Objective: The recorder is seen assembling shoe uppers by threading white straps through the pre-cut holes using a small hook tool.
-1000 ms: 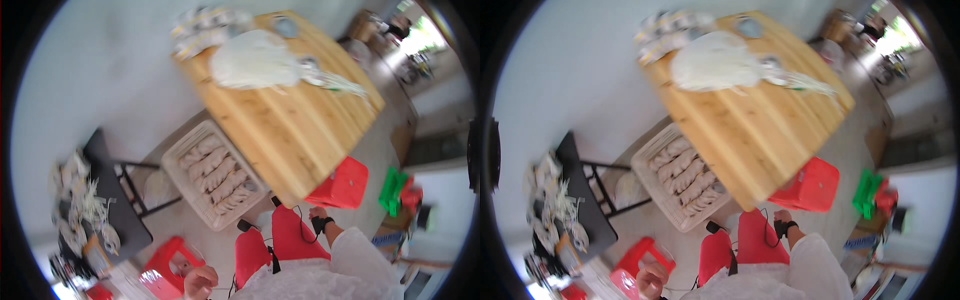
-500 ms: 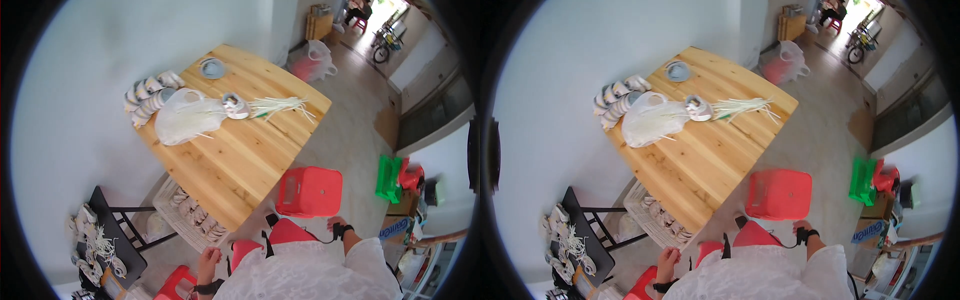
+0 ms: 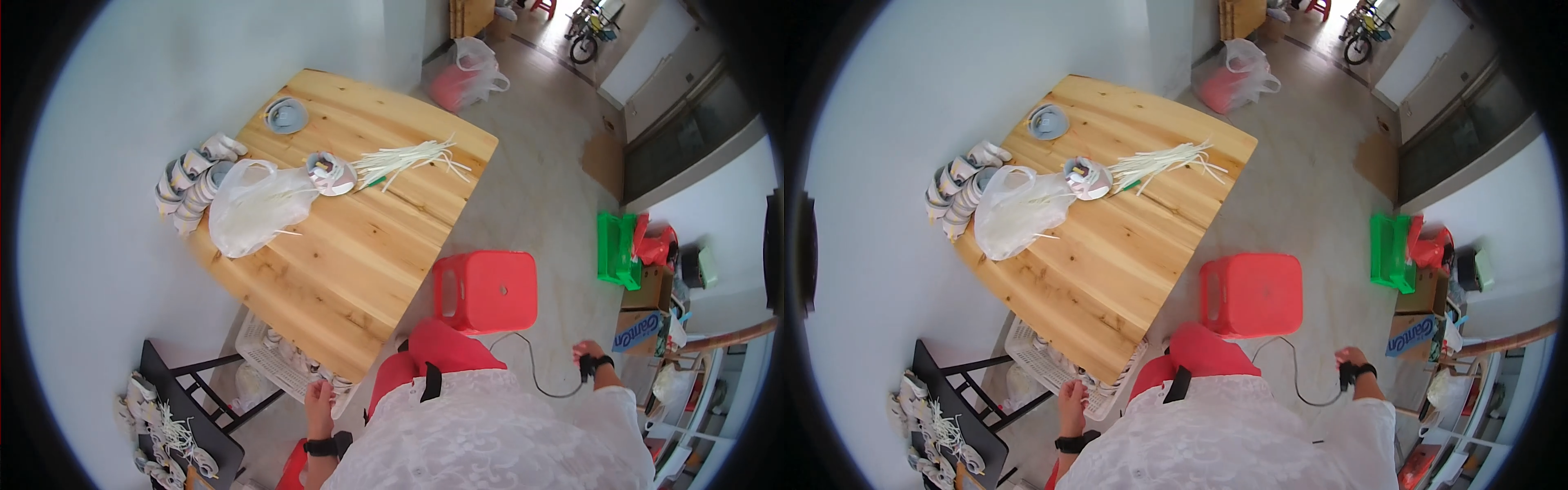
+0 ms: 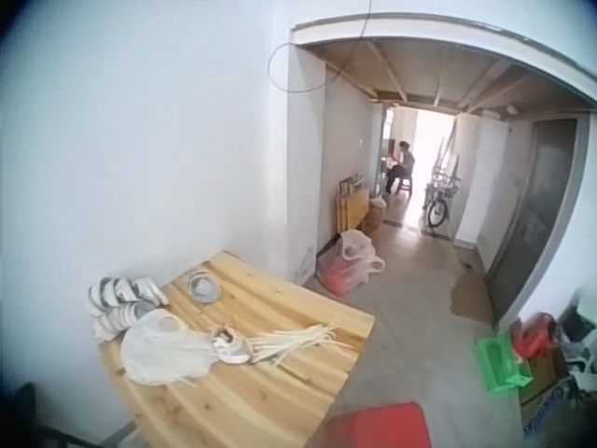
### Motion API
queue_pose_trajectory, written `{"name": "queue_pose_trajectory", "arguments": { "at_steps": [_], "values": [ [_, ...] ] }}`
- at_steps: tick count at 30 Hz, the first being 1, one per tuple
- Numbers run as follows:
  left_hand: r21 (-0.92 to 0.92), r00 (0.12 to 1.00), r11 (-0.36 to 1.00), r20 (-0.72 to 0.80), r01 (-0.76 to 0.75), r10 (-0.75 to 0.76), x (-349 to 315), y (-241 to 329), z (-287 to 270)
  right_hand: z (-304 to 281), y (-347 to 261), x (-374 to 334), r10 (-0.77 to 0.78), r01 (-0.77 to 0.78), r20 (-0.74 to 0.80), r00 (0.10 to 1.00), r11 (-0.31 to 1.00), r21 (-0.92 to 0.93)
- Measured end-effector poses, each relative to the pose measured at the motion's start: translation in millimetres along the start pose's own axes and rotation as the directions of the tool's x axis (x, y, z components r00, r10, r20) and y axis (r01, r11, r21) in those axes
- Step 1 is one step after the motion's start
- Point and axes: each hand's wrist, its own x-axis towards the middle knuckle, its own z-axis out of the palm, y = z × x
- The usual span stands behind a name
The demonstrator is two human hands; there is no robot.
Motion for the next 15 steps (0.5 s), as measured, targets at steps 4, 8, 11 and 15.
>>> {"name": "queue_pose_trajectory", "arguments": {
  "at_steps": [4, 8, 11, 15],
  "values": [
    [-0.029, 0.996, 0.998, -0.072, -0.05, 0.048, 26, -2, 7, -30, 20, -57, 0.043, -0.084, -0.192, 0.98, 0.974, -0.211],
    [-0.108, 0.994, 0.994, -0.102, 0.019, -0.03, 39, -13, 22, -39, 5, -84, 0.156, -0.181, -0.259, 0.953, 0.981, -0.075],
    [-0.085, 0.98, 0.996, -0.199, -0.005, -0.012, 41, -12, 42, -50, -25, -77, 0.164, -0.177, -0.234, 0.958, 0.984, -0.036],
    [-0.22, 0.977, 0.97, -0.207, -0.101, 0.055, 59, -36, 60, -102, -75, -46, 0.298, -0.296, -0.081, 0.951, 0.955, 0.034]
  ]
}}
